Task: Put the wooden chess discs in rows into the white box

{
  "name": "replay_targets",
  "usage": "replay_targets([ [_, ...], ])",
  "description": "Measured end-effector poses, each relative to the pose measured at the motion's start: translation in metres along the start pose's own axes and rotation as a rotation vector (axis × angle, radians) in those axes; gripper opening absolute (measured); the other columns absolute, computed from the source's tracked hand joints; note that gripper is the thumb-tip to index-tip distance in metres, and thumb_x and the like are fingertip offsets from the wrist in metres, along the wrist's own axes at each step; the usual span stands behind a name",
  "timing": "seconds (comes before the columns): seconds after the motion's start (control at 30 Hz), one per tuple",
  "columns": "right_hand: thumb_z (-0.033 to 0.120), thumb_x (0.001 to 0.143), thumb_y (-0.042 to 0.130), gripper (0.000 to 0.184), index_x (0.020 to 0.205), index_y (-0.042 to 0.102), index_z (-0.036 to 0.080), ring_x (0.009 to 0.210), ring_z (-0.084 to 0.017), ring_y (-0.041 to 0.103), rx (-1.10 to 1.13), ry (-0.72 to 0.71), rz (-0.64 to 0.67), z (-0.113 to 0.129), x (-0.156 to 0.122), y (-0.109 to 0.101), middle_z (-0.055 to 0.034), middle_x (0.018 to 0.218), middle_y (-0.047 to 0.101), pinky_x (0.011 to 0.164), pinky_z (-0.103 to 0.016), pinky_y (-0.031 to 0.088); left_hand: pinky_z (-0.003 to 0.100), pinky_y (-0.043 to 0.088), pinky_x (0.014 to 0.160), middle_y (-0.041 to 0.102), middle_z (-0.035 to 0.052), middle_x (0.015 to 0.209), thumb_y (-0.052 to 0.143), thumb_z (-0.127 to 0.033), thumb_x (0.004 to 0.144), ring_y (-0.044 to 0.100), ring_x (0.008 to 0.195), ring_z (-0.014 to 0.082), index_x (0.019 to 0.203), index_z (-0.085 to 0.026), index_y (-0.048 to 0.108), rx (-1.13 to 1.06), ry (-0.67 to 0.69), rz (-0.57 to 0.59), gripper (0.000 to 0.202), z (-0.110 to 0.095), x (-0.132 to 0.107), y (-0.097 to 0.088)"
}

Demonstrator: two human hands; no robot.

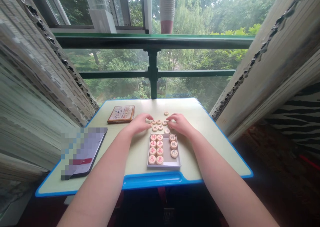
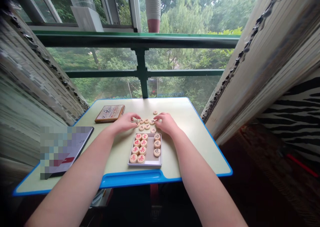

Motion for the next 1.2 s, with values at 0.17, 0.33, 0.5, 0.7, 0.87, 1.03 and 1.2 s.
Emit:
replay_targets([
  [0.17,0.021,0.075,0.06,0.017,0.088,0.071,0.024,0.093,-0.02,0.052,-0.035,-0.027,0.032,0.004,0.001,0.005,-0.0045,0.098,0.063,0.088,-0.031,0.038,0.024,0.046,0.065,0.064,0.0047,0.095,0.055,-0.012,0.059,0.059,0.076,0.0165,0.099,-0.017,0.063,-0.042,0.009,0.091,0.041,-0.001,-0.002,0.002],
  [0.33,0.03,0.074,0.062,0.021,0.092,0.07,0.022,0.093,-0.021,0.05,-0.031,-0.054,0.009,0.001,0.002,0.008,-0.007,0.1,0.061,0.089,-0.035,0.037,0.023,0.045,0.063,0.064,0.0044,0.089,0.053,-0.01,0.059,0.057,0.072,0.0148,0.099,-0.016,0.062,-0.063,0.008,0.078,0.042,-0.004,-0.005,0.001],
  [0.5,0.029,0.073,0.064,0.018,0.087,0.071,0.023,0.093,-0.02,0.049,-0.019,-0.044,-0.001,0.001,0.003,0.009,-0.0067,0.098,0.06,0.09,-0.035,0.036,0.026,0.046,0.069,0.061,0.0059,0.096,0.054,-0.021,0.064,0.057,0.076,0.0163,0.096,-0.017,0.063,-0.047,0.049,-0.021,0.033,-0.004,-0.003,0.004],
  [0.7,0.029,0.072,0.064,0.018,0.087,0.071,0.023,0.094,-0.021,0.049,0.001,-0.051,-0.012,0.0,0.002,0.009,-0.0071,0.098,0.06,0.091,-0.036,0.036,0.027,0.047,0.069,0.057,0.0062,0.091,0.053,-0.024,0.066,0.055,0.075,0.0164,0.088,-0.016,0.064,-0.014,0.124,-0.126,0.026,-0.006,0.001,0.009],
  [0.87,0.028,0.071,0.066,0.024,0.093,0.07,0.022,0.097,-0.022,0.05,0.009,-0.043,-0.008,-0.002,0.002,0.01,-0.0079,0.101,0.06,0.091,-0.037,0.037,0.027,0.047,0.068,0.058,0.0049,0.087,0.054,-0.022,0.066,0.056,0.073,0.0156,0.085,-0.016,0.065,-0.036,0.174,-0.17,0.023,-0.01,0.001,0.009],
  [1.03,0.026,0.07,0.066,0.018,0.087,0.071,0.021,0.097,-0.022,0.052,0.046,-0.027,0.011,-0.001,0.002,0.009,-0.008,0.1,0.06,0.093,-0.036,0.037,0.027,0.048,0.069,0.06,0.0043,0.086,0.055,-0.022,0.067,0.057,0.074,0.0157,0.082,-0.017,0.067,-0.06,0.195,-0.215,0.02,-0.013,0.0,0.008],
  [1.2,0.03,0.071,0.065,0.021,0.09,0.07,0.022,0.103,-0.023,0.049,0.104,-0.021,-0.034,0.006,-0.001,0.001,-0.0078,0.102,0.061,0.092,-0.038,0.037,0.028,0.047,0.075,0.066,0.005,0.091,0.056,-0.025,0.071,0.059,0.078,0.0163,0.09,-0.017,0.069,-0.113,0.203,-0.224,0.024,-0.018,-0.002,0.01],
])
Point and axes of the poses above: each hand's wrist, its own x-axis towards the middle knuckle, its own y-axis out of the palm, z = x × y, the point moved 3 cm from there along x, towards the middle knuckle
